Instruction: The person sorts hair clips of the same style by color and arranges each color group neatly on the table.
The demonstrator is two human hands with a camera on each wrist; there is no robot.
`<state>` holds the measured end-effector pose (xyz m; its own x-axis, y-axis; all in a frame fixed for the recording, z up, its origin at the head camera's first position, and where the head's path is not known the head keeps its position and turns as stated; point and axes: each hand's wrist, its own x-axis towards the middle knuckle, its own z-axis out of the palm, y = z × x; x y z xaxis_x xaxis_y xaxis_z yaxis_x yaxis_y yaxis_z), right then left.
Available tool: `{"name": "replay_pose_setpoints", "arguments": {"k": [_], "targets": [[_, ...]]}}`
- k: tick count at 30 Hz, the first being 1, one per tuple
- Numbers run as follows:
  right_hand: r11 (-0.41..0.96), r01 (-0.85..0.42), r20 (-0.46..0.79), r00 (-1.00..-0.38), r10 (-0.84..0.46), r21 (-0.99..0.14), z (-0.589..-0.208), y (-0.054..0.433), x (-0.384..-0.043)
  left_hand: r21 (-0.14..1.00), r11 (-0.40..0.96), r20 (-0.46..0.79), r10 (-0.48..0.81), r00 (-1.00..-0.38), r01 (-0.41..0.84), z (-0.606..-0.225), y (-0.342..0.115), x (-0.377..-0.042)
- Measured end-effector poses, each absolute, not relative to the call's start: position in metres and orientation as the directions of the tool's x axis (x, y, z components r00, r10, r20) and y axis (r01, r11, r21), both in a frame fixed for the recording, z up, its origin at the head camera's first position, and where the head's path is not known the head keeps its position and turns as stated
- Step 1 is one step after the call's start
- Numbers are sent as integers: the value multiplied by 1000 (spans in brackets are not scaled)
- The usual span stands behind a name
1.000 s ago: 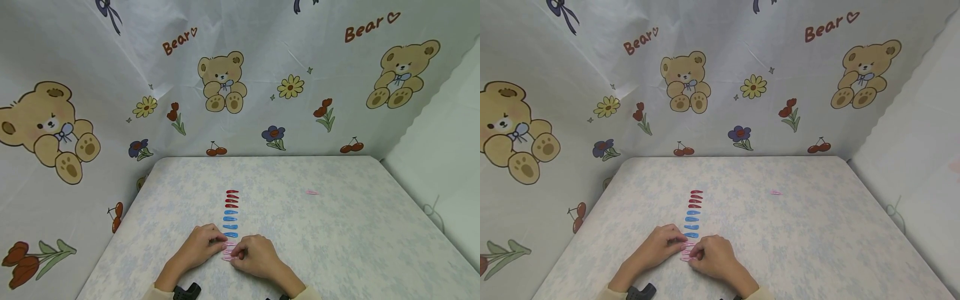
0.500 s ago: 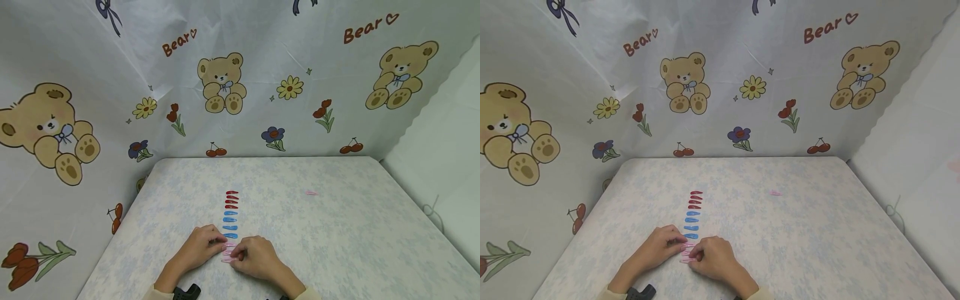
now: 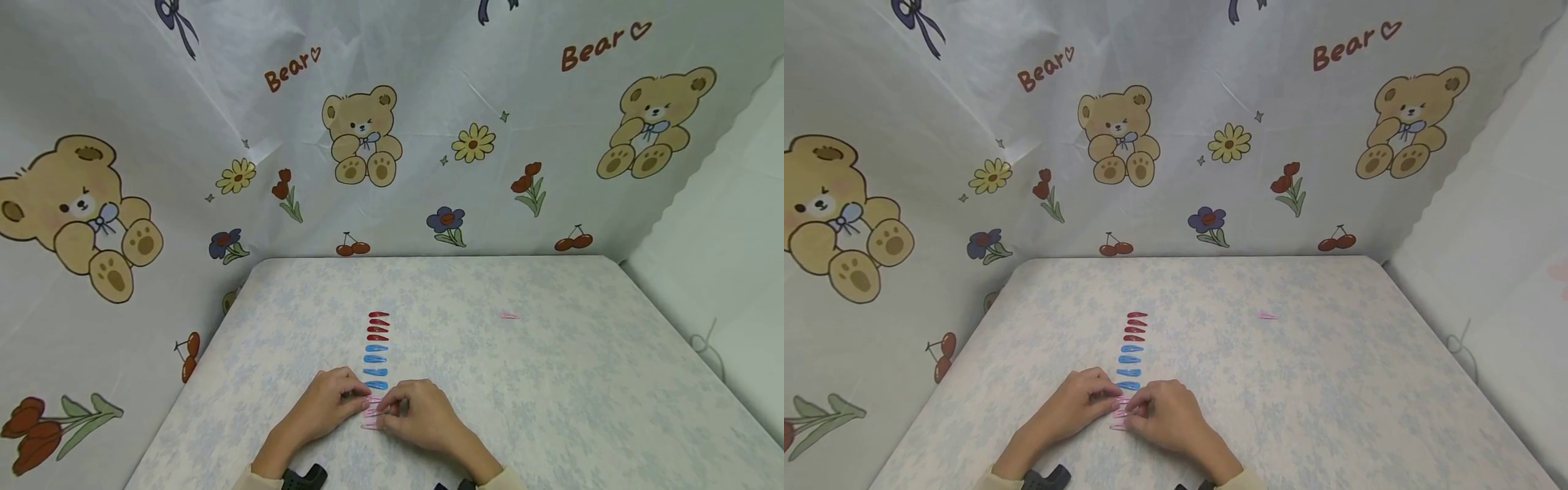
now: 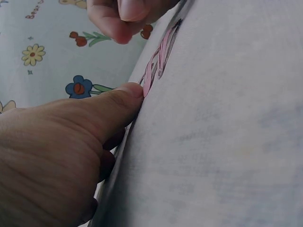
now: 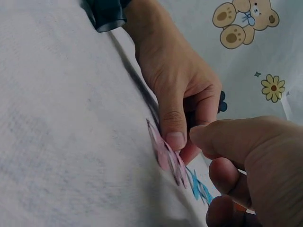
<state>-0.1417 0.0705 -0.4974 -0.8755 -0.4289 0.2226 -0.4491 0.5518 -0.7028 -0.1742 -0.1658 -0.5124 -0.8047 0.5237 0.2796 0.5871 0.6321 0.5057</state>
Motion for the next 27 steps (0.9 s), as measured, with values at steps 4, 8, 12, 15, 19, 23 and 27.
{"name": "replay_pose_setpoints", "arguments": {"k": [4, 8, 12, 15, 19, 23, 27], "targets": [[522, -416, 228, -894, -386, -744, -488, 77, -146, 505, 627, 286, 527, -800, 593, -512, -166, -174], [525, -407, 267, -908, -323, -748, -471, 88, -153, 512, 626, 279, 526, -803, 588, -511, -166, -174], [528, -394, 308, -919, -246, -752, -457, 103, -159, 537, 631, 251, 514, -820, 560, -510, -165, -173], [522, -392, 347, -919, -187, -758, -452, 116, -165, 552, 629, 240, 508, -827, 547, -509, -165, -172], [512, -398, 412, -907, -92, -761, -448, 137, -176, 550, 626, 247, 510, -824, 553, -511, -166, -172], [509, -358, 424, -905, 15, -782, -444, 159, -188, 543, 625, 257, 512, -819, 561, -511, -166, -173], [529, -311, 414, -906, 85, -790, -439, 180, -198, 542, 624, 260, 512, -818, 563, -511, -166, -172]]}}
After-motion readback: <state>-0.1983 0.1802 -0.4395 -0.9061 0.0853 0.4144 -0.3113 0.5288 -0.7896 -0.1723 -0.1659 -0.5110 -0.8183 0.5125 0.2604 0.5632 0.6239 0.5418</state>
